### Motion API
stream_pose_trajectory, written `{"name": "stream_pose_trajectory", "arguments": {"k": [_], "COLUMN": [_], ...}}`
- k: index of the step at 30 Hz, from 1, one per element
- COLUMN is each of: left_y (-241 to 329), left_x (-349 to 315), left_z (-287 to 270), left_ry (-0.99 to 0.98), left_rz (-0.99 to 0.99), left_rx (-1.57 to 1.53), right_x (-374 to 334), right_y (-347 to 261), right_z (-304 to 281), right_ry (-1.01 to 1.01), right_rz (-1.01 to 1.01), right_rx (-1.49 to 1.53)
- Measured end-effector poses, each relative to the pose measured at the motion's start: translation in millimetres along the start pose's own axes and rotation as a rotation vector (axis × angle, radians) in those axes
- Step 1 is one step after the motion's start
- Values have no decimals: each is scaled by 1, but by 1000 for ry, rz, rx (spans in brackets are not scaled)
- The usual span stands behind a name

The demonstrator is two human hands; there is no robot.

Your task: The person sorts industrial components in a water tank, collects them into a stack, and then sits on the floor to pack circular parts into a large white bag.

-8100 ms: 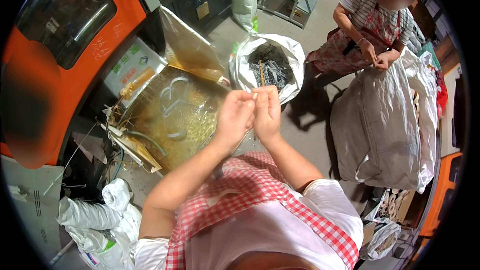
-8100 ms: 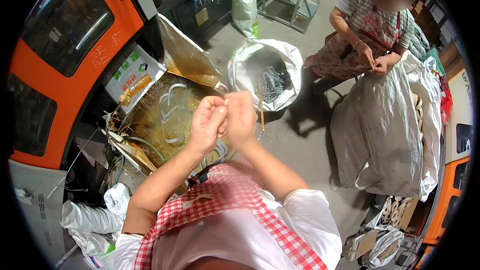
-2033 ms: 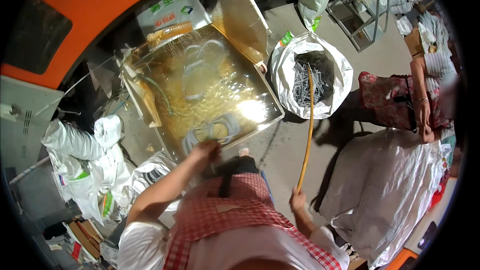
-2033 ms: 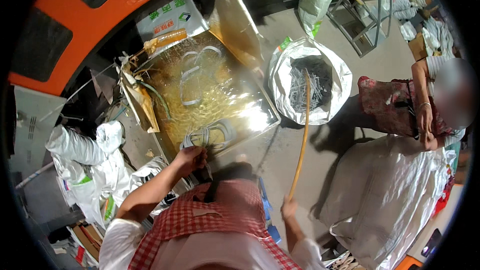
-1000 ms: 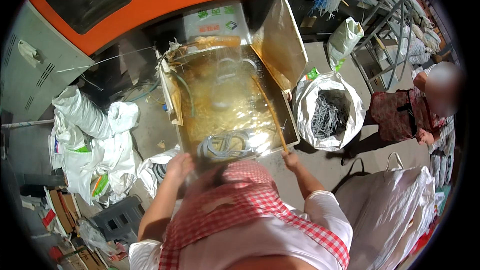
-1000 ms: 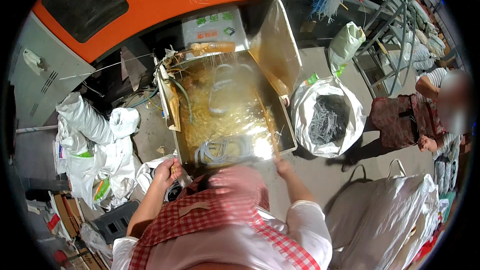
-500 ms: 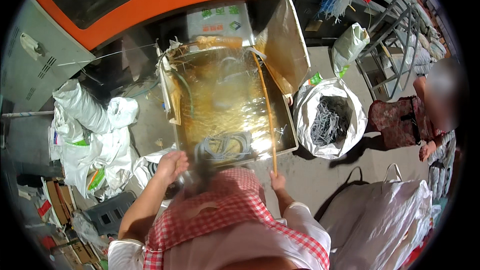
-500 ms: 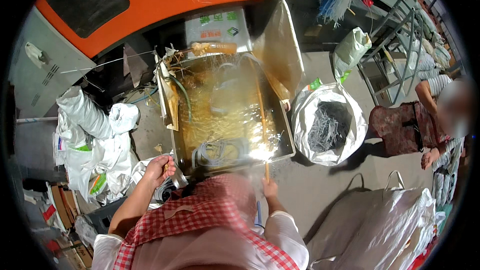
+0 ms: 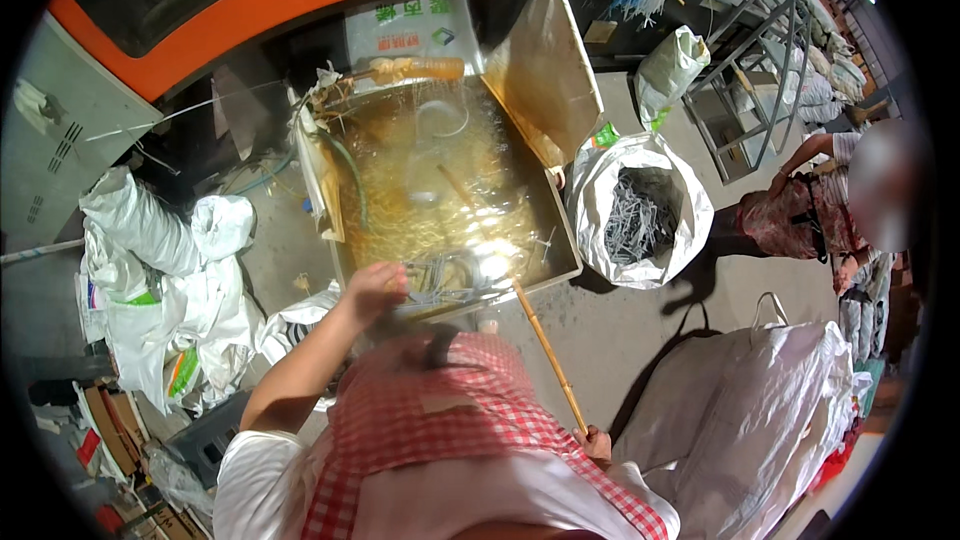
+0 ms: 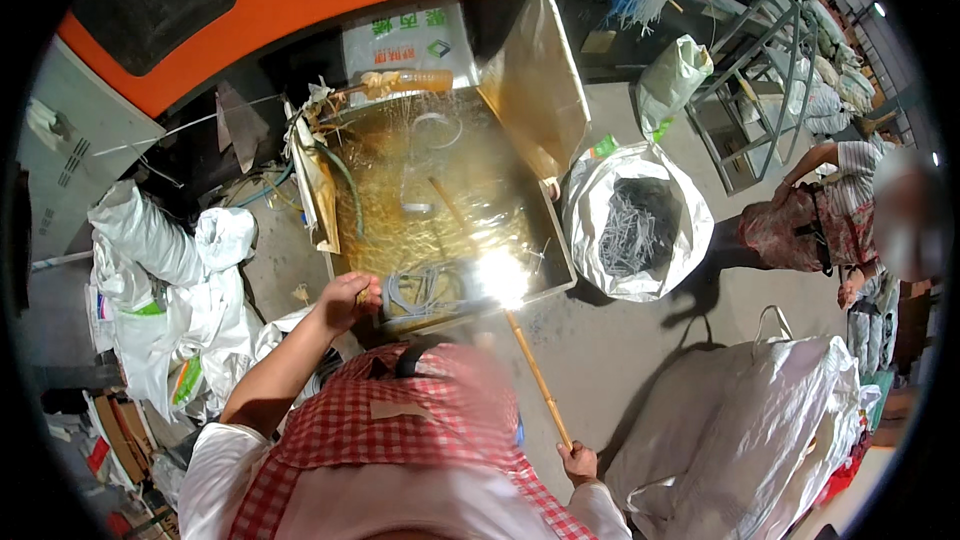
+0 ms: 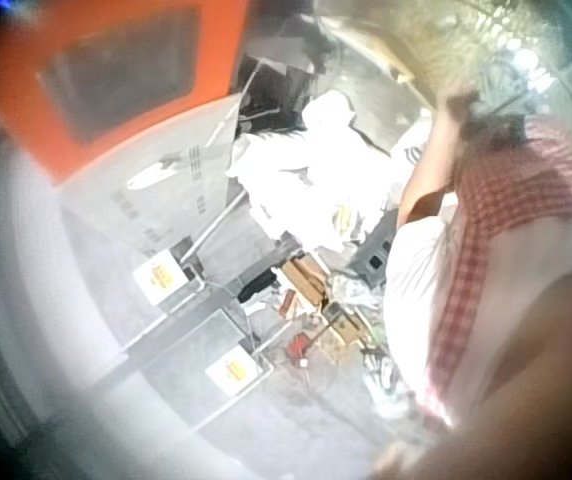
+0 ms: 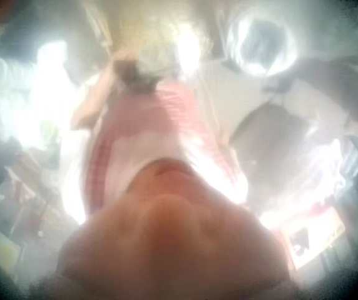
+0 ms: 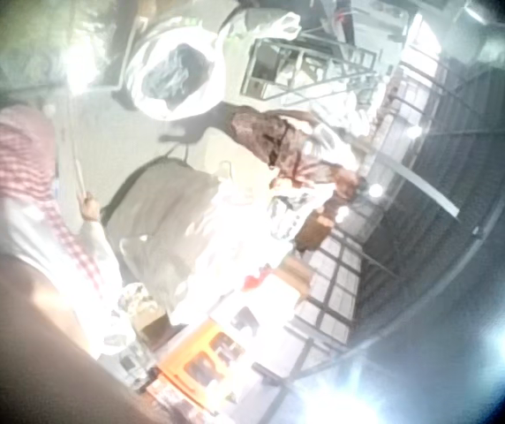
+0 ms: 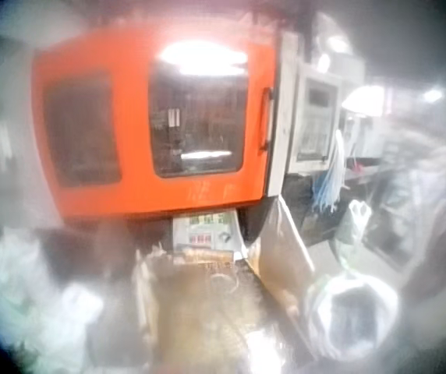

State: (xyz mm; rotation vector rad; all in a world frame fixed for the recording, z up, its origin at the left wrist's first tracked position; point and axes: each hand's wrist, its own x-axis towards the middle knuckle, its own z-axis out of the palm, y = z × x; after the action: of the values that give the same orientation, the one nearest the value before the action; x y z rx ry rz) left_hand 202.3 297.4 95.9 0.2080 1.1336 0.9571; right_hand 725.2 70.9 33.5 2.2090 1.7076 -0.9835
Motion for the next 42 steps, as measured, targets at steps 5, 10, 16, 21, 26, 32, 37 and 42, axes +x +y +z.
{"name": "stream_pose_trajectory", "arguments": {"k": [5,10,16,21,26,32,37,42], "left_y": [-3,-4,-41,-7,-32,-13,-5,-17], "left_x": [0,-9,14,-17,-4,-24,-34,-37], "left_z": [-4,-22,-67,-16,-59,-20,-10,-23], "left_ry": [28,96,4,85,38,110,174,207], "left_rz": [35,24,525,103,640,73,121,153], "left_rx": [53,-21,522,-25,659,-10,0,24], "right_x": [-6,5,73,115,124,234,314,332], "right_y": [-2,13,-4,-63,-97,-154,-219,-259], "right_z": [-5,-36,-37,-2,-9,3,-19,-34], "right_ry": [-26,-12,-47,-42,-63,68,-57,248], "right_rz": [50,-32,-190,-150,-136,-252,-171,-378], "right_rx": [-98,-215,-226,-123,-42,212,329,86]}}
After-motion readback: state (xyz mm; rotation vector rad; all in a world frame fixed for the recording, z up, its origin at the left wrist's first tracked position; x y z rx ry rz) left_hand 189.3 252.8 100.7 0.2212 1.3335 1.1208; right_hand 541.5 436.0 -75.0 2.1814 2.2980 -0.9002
